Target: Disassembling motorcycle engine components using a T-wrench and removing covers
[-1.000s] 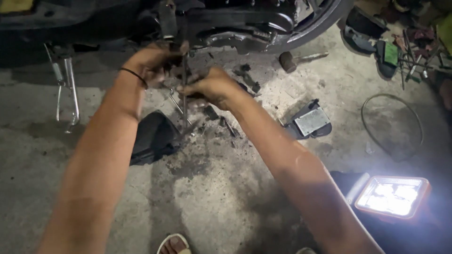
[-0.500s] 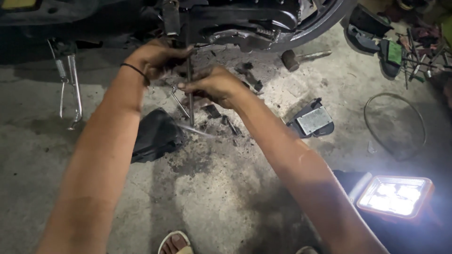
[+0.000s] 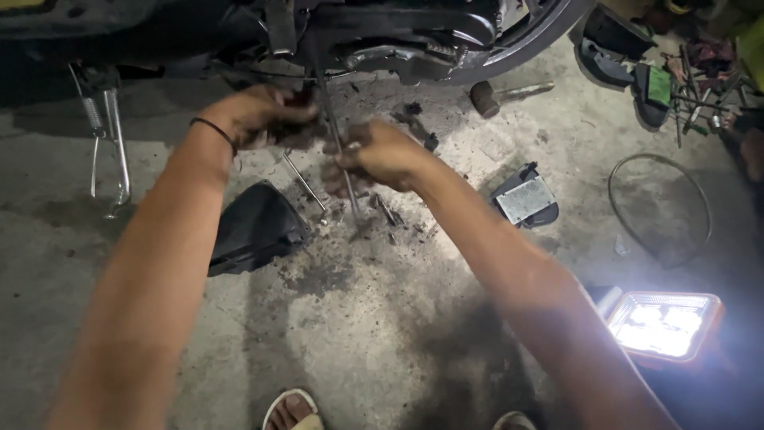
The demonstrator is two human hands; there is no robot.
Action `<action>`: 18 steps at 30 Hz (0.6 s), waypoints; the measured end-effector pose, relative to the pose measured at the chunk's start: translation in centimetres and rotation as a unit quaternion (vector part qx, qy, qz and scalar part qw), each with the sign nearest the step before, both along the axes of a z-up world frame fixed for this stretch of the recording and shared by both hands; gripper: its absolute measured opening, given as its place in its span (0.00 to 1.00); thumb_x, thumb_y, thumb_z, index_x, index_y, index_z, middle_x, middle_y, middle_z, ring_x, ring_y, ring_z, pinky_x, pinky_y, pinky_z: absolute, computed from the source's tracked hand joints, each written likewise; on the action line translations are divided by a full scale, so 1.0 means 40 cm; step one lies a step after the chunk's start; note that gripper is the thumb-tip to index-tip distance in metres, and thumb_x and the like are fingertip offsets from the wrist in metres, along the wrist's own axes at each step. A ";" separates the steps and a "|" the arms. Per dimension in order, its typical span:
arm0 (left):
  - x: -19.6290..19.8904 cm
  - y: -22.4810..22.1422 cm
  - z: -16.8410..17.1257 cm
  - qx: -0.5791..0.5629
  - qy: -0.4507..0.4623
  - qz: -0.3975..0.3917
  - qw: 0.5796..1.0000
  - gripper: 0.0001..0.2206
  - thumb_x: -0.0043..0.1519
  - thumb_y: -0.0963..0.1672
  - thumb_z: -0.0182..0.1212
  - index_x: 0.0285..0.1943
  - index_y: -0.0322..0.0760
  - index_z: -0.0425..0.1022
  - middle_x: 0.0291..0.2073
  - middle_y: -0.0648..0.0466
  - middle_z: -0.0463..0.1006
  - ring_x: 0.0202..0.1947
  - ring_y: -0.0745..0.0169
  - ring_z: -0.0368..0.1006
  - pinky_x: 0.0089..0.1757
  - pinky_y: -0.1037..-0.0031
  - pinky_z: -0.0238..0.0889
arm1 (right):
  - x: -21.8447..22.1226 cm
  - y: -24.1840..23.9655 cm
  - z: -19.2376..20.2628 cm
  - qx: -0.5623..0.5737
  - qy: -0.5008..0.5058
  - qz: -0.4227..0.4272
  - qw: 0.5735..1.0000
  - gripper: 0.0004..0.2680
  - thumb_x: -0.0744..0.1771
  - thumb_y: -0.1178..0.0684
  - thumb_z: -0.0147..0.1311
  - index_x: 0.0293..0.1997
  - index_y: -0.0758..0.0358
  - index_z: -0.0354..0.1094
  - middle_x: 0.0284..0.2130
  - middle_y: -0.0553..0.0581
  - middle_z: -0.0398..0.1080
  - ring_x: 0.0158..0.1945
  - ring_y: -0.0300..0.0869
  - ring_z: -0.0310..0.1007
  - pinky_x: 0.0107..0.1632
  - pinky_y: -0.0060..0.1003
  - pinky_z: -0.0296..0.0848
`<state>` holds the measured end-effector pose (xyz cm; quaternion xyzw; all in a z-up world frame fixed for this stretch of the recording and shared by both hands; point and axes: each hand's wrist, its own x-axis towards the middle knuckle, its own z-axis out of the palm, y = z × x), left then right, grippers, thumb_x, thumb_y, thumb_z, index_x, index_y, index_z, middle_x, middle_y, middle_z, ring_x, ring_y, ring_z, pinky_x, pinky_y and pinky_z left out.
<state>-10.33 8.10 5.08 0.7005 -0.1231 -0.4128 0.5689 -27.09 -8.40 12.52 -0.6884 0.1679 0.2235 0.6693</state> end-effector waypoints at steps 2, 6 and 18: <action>-0.038 0.005 -0.018 -0.005 0.018 0.008 1.000 0.23 0.52 0.42 0.73 0.56 0.31 0.74 0.42 0.47 0.81 0.41 0.55 0.81 0.41 0.68 0.76 | -0.019 -0.044 -0.087 -0.073 -0.035 0.029 0.996 0.12 0.67 0.61 0.54 0.55 0.74 0.67 0.36 0.71 0.77 0.34 0.53 0.82 0.32 0.39 0.85; 0.049 -0.043 -0.264 0.032 0.038 0.029 0.998 0.29 0.53 0.35 0.74 0.63 0.28 0.65 0.44 0.39 0.75 0.42 0.36 0.80 0.40 0.45 0.77 | -0.063 -0.093 -0.164 -0.195 -0.028 0.088 0.976 0.15 0.65 0.55 0.61 0.56 0.70 0.71 0.31 0.70 0.77 0.27 0.53 0.82 0.26 0.43 0.80; -0.007 -0.355 -0.746 0.283 -0.382 -0.196 0.858 0.20 0.50 0.48 0.76 0.50 0.40 0.82 0.45 0.50 0.84 0.53 0.50 0.78 0.52 0.58 0.73 | -0.106 -0.316 -0.345 -0.206 0.116 0.021 0.972 0.17 0.66 0.62 0.52 0.62 0.81 0.59 0.34 0.78 0.76 0.29 0.58 0.81 0.33 0.52 0.84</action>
